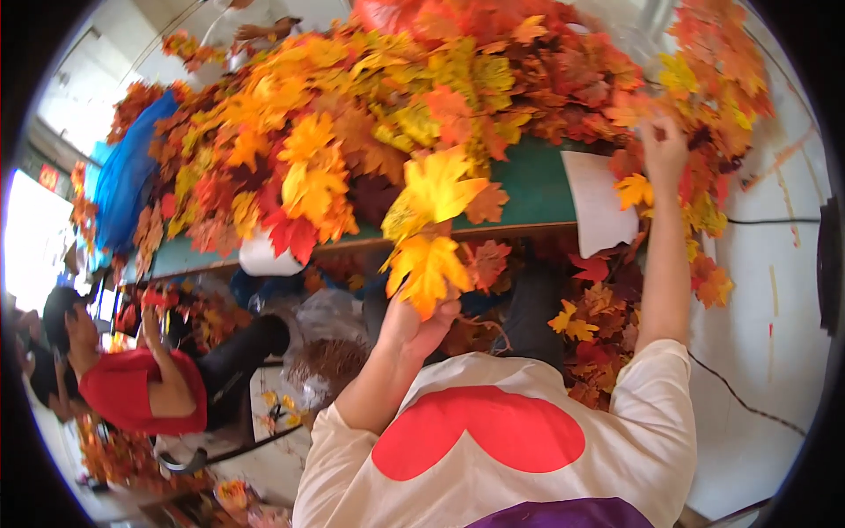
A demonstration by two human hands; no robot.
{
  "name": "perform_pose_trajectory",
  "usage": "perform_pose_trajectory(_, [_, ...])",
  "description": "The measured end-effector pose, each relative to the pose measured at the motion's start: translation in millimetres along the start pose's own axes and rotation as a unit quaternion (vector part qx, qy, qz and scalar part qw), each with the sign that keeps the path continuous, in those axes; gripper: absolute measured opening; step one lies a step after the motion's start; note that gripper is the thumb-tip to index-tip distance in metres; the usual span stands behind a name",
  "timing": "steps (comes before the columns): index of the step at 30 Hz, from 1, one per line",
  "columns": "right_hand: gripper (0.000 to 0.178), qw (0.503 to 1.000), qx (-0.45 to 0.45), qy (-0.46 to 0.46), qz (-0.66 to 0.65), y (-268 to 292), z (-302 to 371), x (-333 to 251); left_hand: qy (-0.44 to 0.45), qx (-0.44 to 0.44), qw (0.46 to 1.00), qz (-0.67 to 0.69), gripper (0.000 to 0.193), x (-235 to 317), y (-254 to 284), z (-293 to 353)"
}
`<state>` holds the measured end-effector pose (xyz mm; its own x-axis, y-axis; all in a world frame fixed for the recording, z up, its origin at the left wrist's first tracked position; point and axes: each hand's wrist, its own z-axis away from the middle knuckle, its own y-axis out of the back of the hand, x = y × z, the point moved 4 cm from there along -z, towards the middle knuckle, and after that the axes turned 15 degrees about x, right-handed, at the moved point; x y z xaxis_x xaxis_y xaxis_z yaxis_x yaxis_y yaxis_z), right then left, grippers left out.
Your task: The person attaches artificial leaves onto a vine stem by hand, hangs the completed leaf garland onto a rod, and picks up another stem from beneath the table to attach more leaves.
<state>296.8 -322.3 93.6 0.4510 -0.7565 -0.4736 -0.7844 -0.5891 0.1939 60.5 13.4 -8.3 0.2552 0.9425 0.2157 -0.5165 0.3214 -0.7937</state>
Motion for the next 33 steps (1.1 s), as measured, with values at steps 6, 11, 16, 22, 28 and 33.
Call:
perform_pose_trajectory(6, [0.010,0.967,-0.168,0.006,-0.189,18,38,-119,-0.038,0.039,0.998,-0.021,0.019,3,-8,-2])
perform_pose_trajectory(11, [0.008,0.846,-0.415,0.023,-0.333,36,121,-222,-0.087,0.038,0.994,-0.063,0.026,7,0,-17])
perform_pose_trajectory(16, [0.012,0.814,-0.438,0.082,-0.374,26,162,-228,-0.069,-0.011,0.995,-0.067,0.027,9,-3,-21])
perform_pose_trajectory(22, [0.013,0.827,-0.429,0.032,-0.361,24,163,-240,-0.089,-0.004,0.991,-0.102,0.028,1,-13,-15])
perform_pose_trajectory(28, [0.032,0.856,-0.418,0.087,-0.291,-19,142,-234,-0.227,-0.009,0.938,-0.261,0.007,-11,-10,-15])
perform_pose_trajectory(33, [0.028,0.711,-0.643,-0.005,-0.286,-56,155,-198,-0.233,-0.063,0.908,-0.342,0.008,-5,-16,-5])
